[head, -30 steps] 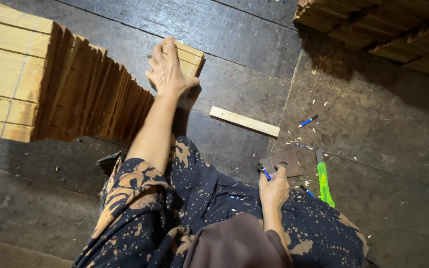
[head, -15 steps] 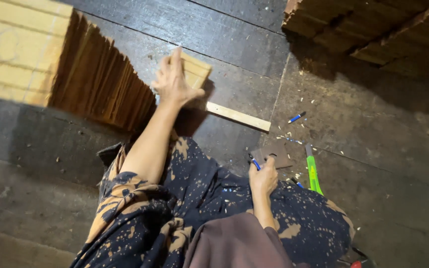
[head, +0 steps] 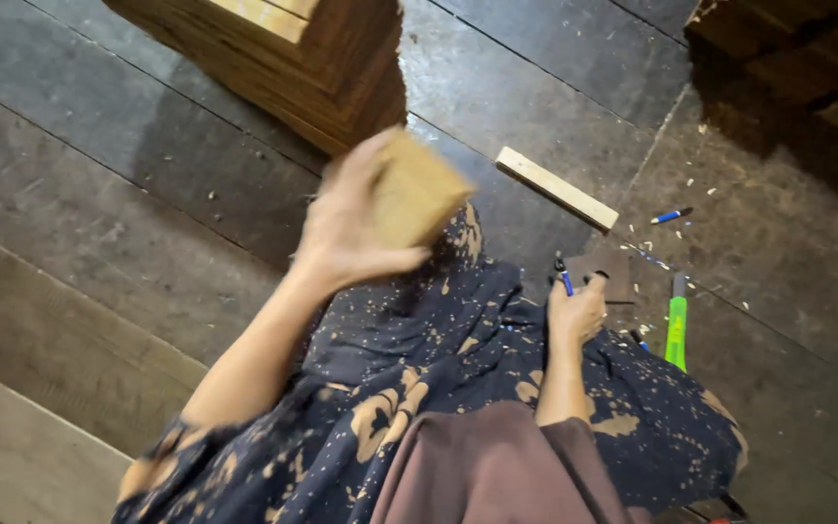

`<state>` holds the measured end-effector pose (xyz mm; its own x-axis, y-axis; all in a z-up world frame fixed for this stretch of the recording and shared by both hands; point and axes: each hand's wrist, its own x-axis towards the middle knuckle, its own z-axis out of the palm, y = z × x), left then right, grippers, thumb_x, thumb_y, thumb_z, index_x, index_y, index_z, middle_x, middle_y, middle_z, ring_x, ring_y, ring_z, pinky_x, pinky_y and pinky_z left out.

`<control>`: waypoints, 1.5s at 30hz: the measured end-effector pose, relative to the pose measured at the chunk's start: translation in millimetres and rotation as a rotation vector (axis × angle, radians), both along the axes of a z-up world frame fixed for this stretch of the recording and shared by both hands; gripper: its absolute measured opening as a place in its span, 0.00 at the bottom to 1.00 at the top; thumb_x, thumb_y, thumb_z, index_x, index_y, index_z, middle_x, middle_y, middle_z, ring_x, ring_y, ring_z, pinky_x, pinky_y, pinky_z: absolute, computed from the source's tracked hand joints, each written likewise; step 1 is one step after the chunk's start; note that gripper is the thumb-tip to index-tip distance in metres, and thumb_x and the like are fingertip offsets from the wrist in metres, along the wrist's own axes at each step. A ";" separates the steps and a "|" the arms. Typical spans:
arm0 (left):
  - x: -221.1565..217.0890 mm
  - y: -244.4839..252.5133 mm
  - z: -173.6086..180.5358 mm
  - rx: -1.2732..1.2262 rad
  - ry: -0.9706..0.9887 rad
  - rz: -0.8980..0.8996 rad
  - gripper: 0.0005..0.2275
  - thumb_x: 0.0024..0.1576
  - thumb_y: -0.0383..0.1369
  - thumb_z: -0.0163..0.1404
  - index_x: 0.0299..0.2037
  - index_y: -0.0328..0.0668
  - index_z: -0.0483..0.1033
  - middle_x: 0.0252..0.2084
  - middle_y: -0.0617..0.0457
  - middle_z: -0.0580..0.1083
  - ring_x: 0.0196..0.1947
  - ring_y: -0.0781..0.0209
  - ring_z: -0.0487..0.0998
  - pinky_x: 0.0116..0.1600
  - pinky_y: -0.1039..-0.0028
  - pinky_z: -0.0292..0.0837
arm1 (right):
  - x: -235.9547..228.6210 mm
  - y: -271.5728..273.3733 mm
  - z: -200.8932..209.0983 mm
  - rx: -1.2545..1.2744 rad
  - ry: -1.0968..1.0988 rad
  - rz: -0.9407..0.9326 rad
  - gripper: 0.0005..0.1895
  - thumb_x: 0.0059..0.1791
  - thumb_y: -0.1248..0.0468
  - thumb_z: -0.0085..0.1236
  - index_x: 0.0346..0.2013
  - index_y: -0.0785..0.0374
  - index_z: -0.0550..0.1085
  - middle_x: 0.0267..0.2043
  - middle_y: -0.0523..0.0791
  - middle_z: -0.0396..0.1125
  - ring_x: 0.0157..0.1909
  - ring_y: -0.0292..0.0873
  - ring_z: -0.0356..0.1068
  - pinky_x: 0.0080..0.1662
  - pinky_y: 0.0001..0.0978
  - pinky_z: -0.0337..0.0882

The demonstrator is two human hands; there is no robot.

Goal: Tracing patterns onto wooden blocks using a pen and a utility knife with the help of a template, then stacking the marked blocks.

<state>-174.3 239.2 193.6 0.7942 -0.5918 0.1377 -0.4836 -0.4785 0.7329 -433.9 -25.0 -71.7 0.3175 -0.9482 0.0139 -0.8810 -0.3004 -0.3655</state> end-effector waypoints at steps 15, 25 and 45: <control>66.3 100.0 -150.0 0.514 -0.018 0.351 0.55 0.28 0.47 0.68 0.73 0.62 0.53 0.69 0.48 0.57 0.64 0.39 0.66 0.58 0.49 0.66 | -3.5 1.5 0.1 -0.046 -0.040 0.002 0.23 0.45 0.51 0.71 0.49 0.55 0.75 0.36 0.51 0.74 0.44 0.63 0.75 0.44 0.61 0.75; 76.3 96.5 -153.8 0.608 0.035 0.380 0.54 0.29 0.51 0.68 0.72 0.63 0.53 0.70 0.52 0.54 0.65 0.42 0.63 0.59 0.51 0.63 | 8.5 19.2 35.8 -0.187 -0.064 0.073 0.49 0.41 0.53 0.76 0.70 0.56 0.57 0.48 0.49 0.61 0.43 0.62 0.75 0.43 0.59 0.77; 170.7 125.8 -144.2 0.691 -0.020 0.298 0.57 0.29 0.46 0.69 0.74 0.58 0.49 0.70 0.49 0.50 0.67 0.40 0.57 0.61 0.51 0.57 | 11.9 57.5 60.2 0.310 -0.193 0.556 0.19 0.47 0.57 0.61 0.53 0.52 0.79 0.41 0.49 0.73 0.37 0.57 0.74 0.39 0.47 0.74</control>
